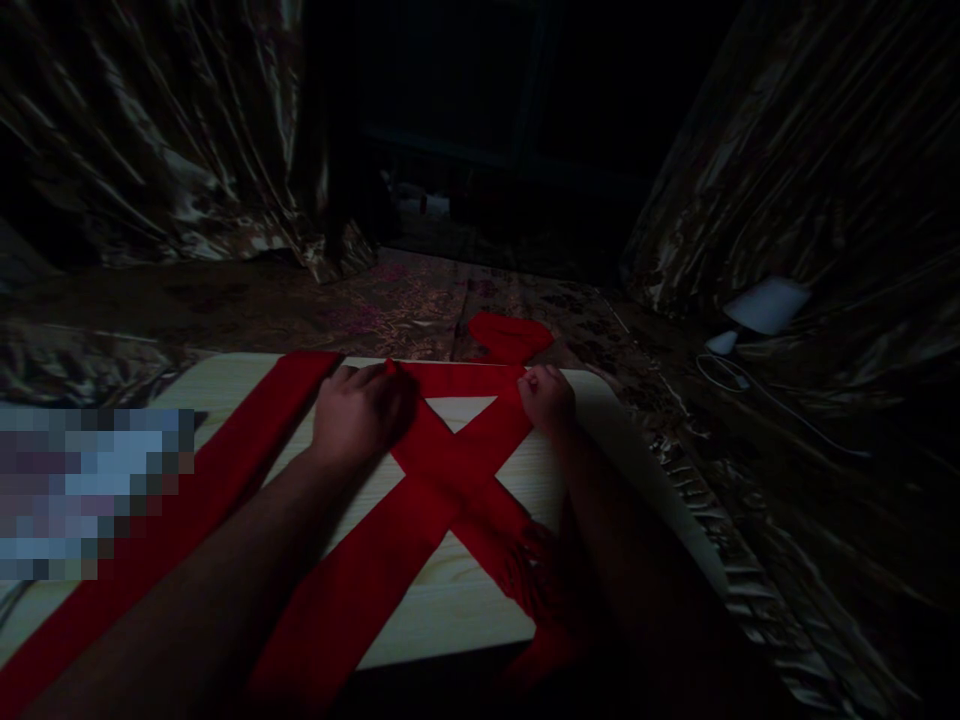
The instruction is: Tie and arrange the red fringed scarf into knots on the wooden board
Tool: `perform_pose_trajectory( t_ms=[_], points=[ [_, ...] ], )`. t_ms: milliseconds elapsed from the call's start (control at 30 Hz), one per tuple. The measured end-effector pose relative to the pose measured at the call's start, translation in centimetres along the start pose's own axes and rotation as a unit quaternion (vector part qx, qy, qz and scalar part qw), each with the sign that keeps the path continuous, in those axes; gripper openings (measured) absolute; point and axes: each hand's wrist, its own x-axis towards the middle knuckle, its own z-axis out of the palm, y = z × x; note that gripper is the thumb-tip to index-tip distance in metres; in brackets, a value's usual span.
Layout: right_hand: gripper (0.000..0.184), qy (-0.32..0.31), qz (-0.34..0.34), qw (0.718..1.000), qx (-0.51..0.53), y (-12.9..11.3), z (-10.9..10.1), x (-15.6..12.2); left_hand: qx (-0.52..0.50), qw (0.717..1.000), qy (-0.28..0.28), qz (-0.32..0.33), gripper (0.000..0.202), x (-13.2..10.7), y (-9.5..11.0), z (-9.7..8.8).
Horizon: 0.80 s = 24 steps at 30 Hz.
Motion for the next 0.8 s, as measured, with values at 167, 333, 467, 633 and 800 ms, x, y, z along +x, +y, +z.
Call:
perform_pose_trajectory(
  t_ms=[167, 333, 467, 633, 800],
  points=[
    [0.028, -0.069, -0.025, 0.997, -0.038, -0.7, 0.0, -0.5, 0.005, 0.990, -0.140, 0.015, 0.073, -0.4, 0.3, 2.4],
    [0.046, -0.105, -0.006, 0.992, -0.064, -1.2, -0.4, -0.9, 0.024, 0.976, -0.218, -0.007, 0.078, -0.7, 0.1, 3.8],
    [0.052, -0.146, -0.011, 0.985, -0.094, -1.9, -1.4, -0.5, 0.033, 0.973, -0.230, -0.011, 0.080, -0.4, 0.4, 3.5],
    [0.036, -0.155, -0.084, 0.982, -0.073, -5.5, -5.3, -1.2, 0.026, 0.975, -0.220, 0.008, 0.077, -0.2, 0.9, 2.3],
    [0.022, -0.175, -0.346, 0.919, 0.072, -11.8, -9.8, -8.4, -0.018, 0.971, -0.220, 0.089, 0.065, -1.2, 1.5, 0.3]
  ],
)
